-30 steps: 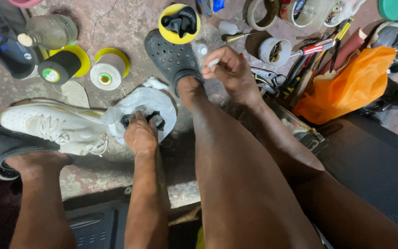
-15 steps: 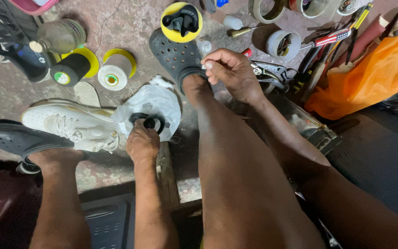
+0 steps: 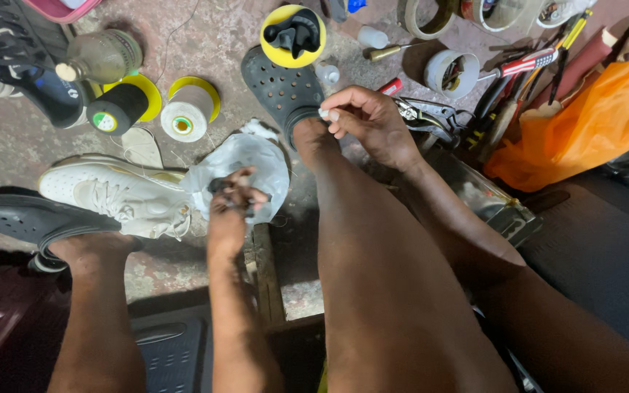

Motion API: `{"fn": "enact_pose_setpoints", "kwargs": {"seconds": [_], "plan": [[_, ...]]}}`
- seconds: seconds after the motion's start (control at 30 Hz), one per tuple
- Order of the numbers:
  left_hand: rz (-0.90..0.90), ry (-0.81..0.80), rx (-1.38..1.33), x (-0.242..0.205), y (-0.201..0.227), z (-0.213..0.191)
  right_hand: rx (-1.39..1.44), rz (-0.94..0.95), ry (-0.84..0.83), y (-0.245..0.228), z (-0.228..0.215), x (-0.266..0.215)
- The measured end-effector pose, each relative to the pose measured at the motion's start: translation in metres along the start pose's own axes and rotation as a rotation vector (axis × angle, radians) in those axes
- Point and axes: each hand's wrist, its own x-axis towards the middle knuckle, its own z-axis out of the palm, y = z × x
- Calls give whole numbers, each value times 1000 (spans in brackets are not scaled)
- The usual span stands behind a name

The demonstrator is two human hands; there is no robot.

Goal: The person sits on the floor and uses a white cloth to wipe the inner surfaces of black circular shoe parts and a yellow insole. The person handles each part one at a time, turning them over and rubbing the surfaces before placing them aside.

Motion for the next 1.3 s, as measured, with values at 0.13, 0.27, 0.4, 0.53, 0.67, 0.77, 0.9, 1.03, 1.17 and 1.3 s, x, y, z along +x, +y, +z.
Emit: {"fn": "enact_pose_setpoints", "kwargs": {"seconds": [0.13, 0.27, 0.4, 0.53, 0.67, 0.77, 0.9, 1.03, 1.17, 1.3], "plan": [[-63, 34, -69, 18, -27, 39, 62, 24, 6, 1, 4, 0], [-127, 74, -84, 29, -56, 66, 100, 37, 8, 1, 8, 0], [-70, 83, -231, 34, -67, 73, 35, 52, 18, 2, 7, 0], [-44, 299, -250, 32, -55, 49, -3, 33, 5, -1, 5, -2], [-118, 681, 180, 15, -54, 26, 42, 48, 27, -3, 7, -4], [-2, 717, 569, 15, -67, 17, 81, 47, 13, -3, 9, 0], [171, 713, 796, 26, -94, 9, 77, 33, 14, -2, 17, -2], [51, 660, 28, 28, -110, -3, 25, 71, 3, -4, 13, 1], [-19, 449, -571, 17, -106, -32, 32, 48, 3, 1, 8, 4], [0, 318, -634, 7, -90, -51, 40, 57, -3, 8, 7, 2]]}}
